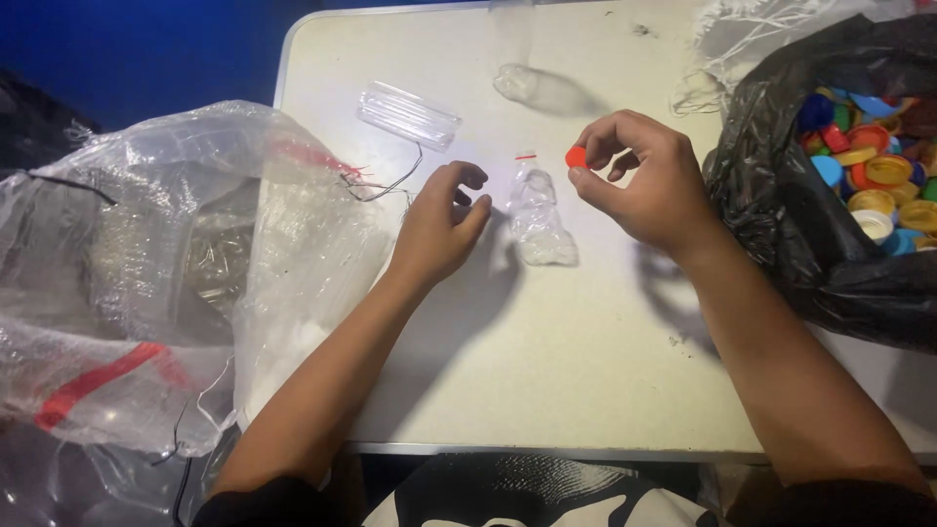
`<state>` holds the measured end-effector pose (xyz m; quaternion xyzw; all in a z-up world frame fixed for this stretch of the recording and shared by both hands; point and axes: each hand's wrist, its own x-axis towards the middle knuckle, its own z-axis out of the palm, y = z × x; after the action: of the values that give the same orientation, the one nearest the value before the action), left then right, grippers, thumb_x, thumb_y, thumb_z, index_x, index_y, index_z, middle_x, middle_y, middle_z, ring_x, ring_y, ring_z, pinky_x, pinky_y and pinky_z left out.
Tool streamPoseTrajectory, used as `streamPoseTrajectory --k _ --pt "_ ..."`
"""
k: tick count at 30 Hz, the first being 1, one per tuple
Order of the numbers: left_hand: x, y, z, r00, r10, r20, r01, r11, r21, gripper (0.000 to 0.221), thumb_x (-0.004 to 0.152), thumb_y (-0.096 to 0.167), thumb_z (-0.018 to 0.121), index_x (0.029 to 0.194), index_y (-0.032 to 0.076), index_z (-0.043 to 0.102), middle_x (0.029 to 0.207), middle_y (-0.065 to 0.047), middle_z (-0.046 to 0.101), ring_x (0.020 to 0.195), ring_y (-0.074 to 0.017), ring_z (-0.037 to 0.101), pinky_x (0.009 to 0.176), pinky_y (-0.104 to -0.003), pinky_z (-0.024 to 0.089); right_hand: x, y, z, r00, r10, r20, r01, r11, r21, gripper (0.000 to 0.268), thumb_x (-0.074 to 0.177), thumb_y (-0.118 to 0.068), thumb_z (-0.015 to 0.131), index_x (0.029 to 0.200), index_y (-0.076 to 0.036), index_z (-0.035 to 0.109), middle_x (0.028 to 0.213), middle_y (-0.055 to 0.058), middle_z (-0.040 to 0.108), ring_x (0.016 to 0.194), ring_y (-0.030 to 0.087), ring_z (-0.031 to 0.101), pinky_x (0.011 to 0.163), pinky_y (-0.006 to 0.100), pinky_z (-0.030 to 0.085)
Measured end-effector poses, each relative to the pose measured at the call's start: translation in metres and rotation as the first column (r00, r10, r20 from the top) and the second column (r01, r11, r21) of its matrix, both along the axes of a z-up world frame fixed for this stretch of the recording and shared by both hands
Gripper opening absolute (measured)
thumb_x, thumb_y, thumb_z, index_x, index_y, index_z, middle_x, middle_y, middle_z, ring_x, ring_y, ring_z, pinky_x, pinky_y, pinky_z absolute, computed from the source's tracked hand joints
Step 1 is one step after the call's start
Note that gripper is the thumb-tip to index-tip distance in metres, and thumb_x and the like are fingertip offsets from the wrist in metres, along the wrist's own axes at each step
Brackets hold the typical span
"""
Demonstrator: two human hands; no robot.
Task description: Matching plastic caps to plastic bottles and screwing them on at a recycling center.
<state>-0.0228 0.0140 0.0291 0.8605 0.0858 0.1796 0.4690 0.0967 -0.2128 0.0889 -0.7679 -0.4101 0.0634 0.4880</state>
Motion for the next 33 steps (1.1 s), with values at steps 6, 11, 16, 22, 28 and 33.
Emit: streamPoseTrajectory --k 6,11,16,22,28,33 --pt "0.010 -0.003 -0.011 0.998 -0.044 -0.040 0.043 0.999 -0.020 0.028 0.095 0.026 0.066 0.113 0.005 0.064 0.105 -0.010 0.070 0.082 -0.0227 0.072 0.074 -0.036 0.058 0.024 0.015 -0.081 0.940 -0.022 -0.340 0.081 0.984 0.160 0.016 0.097 -0.004 0.073 0.107 -0.006 0.061 0.116 0.003 0.071 0.095 0.008 0.064 0.076 0.023 0.053" --pt "0.020 -0.011 -0.017 0.999 -0.004 0.053 -0.007 0.980 0.197 0.029 0.092 0.033 0.074 0.104 0.007 0.069 0.087 -0.008 0.073 0.084 -0.0280 0.067 0.075 -0.041 0.052 0.025 0.018 -0.101 0.866 0.031 -0.499 0.143 0.941 0.308 0.017 0.099 0.001 0.072 0.112 -0.003 0.062 0.118 0.005 0.068 0.091 0.007 0.061 0.074 0.022 0.055" --pt "0.021 -0.007 -0.023 1.000 -0.016 0.011 0.012 0.954 0.298 0.027 0.089 0.033 0.076 0.099 0.008 0.071 0.089 -0.008 0.073 0.086 -0.0288 0.065 0.077 -0.042 0.050 0.015 0.025 -0.092 0.802 0.098 -0.589 0.072 0.963 0.259 0.012 0.097 0.003 0.066 0.107 0.000 0.060 0.119 0.009 0.067 0.095 0.014 0.073 0.085 0.030 0.064" --pt "0.010 -0.005 -0.014 0.995 -0.064 -0.078 0.077 0.982 0.175 0.032 0.092 0.026 0.073 0.118 0.008 0.071 0.091 -0.012 0.072 0.087 -0.0306 0.064 0.081 -0.043 0.048 0.013 0.023 -0.072 0.687 0.159 -0.709 0.056 0.961 0.270 0.020 0.094 0.003 0.066 0.111 -0.001 0.058 0.125 0.012 0.066 0.099 0.017 0.073 0.091 0.033 0.063" --pt "0.010 -0.002 -0.016 0.988 -0.101 -0.117 0.053 0.932 -0.358 0.032 0.096 0.020 0.069 0.123 0.004 0.064 0.105 -0.008 0.072 0.097 -0.0170 0.070 0.088 -0.031 0.056 0.019 0.022 -0.066 0.640 0.103 -0.762 0.076 0.978 0.195 0.040 0.092 -0.002 0.069 0.131 -0.002 0.063 0.114 0.009 0.071 0.102 0.015 0.071 0.092 0.030 0.060" --pt "0.007 0.004 -0.018 0.979 -0.198 -0.045 0.168 0.914 -0.370 0.030 0.098 0.014 0.068 0.126 0.002 0.066 0.111 -0.008 0.070 0.102 -0.0153 0.067 0.092 -0.030 0.054 0.018 0.022 -0.059 0.612 -0.012 -0.790 0.108 0.992 0.068 0.040 0.092 -0.006 0.071 0.132 -0.005 0.069 0.108 0.004 0.074 0.100 0.011 0.065 0.090 0.027 0.054"
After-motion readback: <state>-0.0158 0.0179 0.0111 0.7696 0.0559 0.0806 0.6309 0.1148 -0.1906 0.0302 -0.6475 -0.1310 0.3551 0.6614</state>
